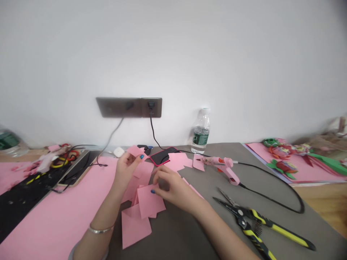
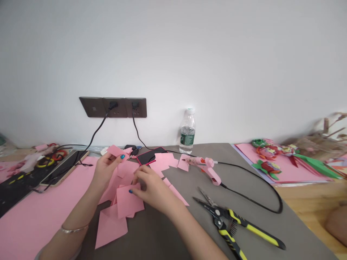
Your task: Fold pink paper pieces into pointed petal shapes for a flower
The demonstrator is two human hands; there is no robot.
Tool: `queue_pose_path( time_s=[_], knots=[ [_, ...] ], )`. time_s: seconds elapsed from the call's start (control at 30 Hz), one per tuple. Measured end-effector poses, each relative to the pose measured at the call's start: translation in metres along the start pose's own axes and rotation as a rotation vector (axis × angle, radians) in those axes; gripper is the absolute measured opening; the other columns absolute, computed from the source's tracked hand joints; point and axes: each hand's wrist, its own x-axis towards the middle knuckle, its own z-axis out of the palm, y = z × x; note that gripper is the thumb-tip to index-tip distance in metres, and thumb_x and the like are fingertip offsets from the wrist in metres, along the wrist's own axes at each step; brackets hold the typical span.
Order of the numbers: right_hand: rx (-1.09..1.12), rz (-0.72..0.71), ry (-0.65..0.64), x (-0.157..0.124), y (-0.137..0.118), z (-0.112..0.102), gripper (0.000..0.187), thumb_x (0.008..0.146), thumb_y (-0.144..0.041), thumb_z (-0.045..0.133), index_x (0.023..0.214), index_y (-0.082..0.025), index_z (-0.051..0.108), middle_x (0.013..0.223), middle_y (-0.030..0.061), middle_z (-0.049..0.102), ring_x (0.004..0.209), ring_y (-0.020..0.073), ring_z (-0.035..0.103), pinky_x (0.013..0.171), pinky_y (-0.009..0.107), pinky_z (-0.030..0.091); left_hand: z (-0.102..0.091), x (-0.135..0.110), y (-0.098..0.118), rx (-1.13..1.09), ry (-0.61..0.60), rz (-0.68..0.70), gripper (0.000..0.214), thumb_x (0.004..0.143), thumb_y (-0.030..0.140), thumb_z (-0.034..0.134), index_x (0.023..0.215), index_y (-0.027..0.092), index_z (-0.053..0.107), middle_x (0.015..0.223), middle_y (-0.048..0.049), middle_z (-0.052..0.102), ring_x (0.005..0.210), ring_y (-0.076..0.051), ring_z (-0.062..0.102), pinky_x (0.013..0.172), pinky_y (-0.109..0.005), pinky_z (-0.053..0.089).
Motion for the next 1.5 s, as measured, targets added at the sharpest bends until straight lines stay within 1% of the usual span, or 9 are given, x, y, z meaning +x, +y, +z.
queue_pose_path(
  time_s=[0.1, 0.23, 0.37, 0.5, 0.73, 0.9, 1.2, 1.4, 1.5],
  knots=[
    [-0.007, -0.034, 0.128, 0.001, -0.002, -0.016, 0.010, 0.087, -0.013, 0.060, 0.091, -0.022, 0.060, 0.108, 0.0052, 0.063, 0.106, 0.0214, 0.058, 0.093, 0.036, 0.042, 0.003, -0.003, 0.002, 0.050, -0.101, 0.000, 0.023, 0.078, 0.038, 0.073, 0.083, 0.016, 0.071, 0.073, -0.0019, 0.069, 0.066, -0.016, 0.059, 0.061, -0.025, 0.044],
    [0.093, 0.104, 0.167, 0.003, 0.003, -0.030, 0.022, 0.089, -0.025, 0.060, 0.110, -0.022, 0.060, 0.105, 0.0062, 0.069, 0.092, 0.0204, 0.062, 0.080, 0.035, 0.043, 0.009, -0.010, 0.009, 0.107, -0.308, 0.013, 0.017, 0.078, 0.033, 0.071, 0.072, 0.017, 0.075, 0.068, -0.0025, 0.071, 0.067, -0.018, 0.061, 0.064, -0.027, 0.046],
    [0.236, 0.166, 0.124, 0.007, 0.010, -0.024, 0.028, 0.081, -0.026, 0.066, 0.107, -0.021, 0.058, 0.085, 0.0016, 0.070, 0.073, 0.0168, 0.060, 0.068, 0.031, 0.042, 0.011, -0.012, 0.013, 0.158, -0.425, 0.020, 0.018, 0.079, 0.031, 0.069, 0.069, 0.018, 0.076, 0.067, -0.0023, 0.072, 0.065, -0.017, 0.060, 0.064, -0.027, 0.045],
    [0.364, 0.231, 0.138, 0.008, 0.020, -0.022, 0.021, 0.079, -0.027, 0.066, 0.095, -0.023, 0.052, 0.070, -0.0023, 0.067, 0.060, 0.0145, 0.058, 0.058, 0.027, 0.043, 0.009, -0.011, 0.010, 0.182, -0.437, 0.019, 0.023, 0.082, 0.032, 0.067, 0.067, 0.018, 0.076, 0.068, -0.0035, 0.073, 0.066, -0.018, 0.062, 0.065, -0.028, 0.047],
    [0.323, 0.229, 0.416, 0.007, 0.036, -0.050, 0.019, 0.082, -0.038, 0.062, 0.084, -0.023, 0.049, 0.067, -0.0002, 0.068, 0.057, 0.0154, 0.059, 0.057, 0.028, 0.045, 0.009, -0.008, 0.004, 0.140, -0.299, 0.000, 0.027, 0.087, 0.037, 0.058, 0.083, 0.019, 0.077, 0.084, -0.0097, 0.079, 0.076, -0.022, 0.069, 0.071, -0.033, 0.055],
    [-0.052, 0.368, 0.280, 0.000, 0.035, -0.050, 0.004, 0.082, -0.025, 0.054, 0.085, -0.022, 0.054, 0.077, 0.0010, 0.066, 0.064, 0.0159, 0.057, 0.060, 0.028, 0.043, 0.011, -0.009, 0.001, 0.152, -0.309, -0.009, 0.025, 0.086, 0.037, 0.062, 0.082, 0.018, 0.078, 0.083, -0.0098, 0.079, 0.078, -0.023, 0.071, 0.073, -0.033, 0.056],
    [-0.377, 0.576, -0.014, -0.025, 0.011, -0.059, 0.032, 0.057, -0.003, 0.069, 0.071, -0.023, 0.049, 0.065, -0.0032, 0.056, 0.055, 0.0147, 0.043, 0.052, 0.026, 0.022, 0.010, -0.009, 0.001, 0.201, -0.333, -0.010, 0.025, 0.088, 0.036, 0.059, 0.086, 0.019, 0.077, 0.087, -0.0090, 0.079, 0.084, -0.024, 0.071, 0.076, -0.034, 0.054],
    [-0.282, 0.492, -0.096, -0.023, 0.010, -0.062, 0.027, 0.068, -0.006, 0.063, 0.059, -0.021, 0.043, 0.062, -0.0036, 0.050, 0.056, 0.0126, 0.041, 0.052, 0.026, 0.024, 0.009, -0.011, 0.008, 0.209, -0.332, 0.014, 0.027, 0.090, 0.038, 0.057, 0.090, 0.019, 0.077, 0.094, -0.0100, 0.078, 0.090, -0.026, 0.070, 0.083, -0.037, 0.053],
    [-0.110, 0.396, 0.015, -0.016, 0.009, -0.065, 0.021, 0.081, -0.023, 0.062, 0.066, -0.021, 0.048, 0.064, -0.0039, 0.046, 0.059, 0.0129, 0.040, 0.053, 0.025, 0.027, 0.009, -0.015, 0.014, 0.204, -0.362, 0.093, 0.029, 0.087, 0.035, 0.063, 0.110, 0.022, 0.074, 0.107, -0.0097, 0.077, 0.103, -0.027, 0.068, 0.093, -0.040, 0.050]
  ],
)
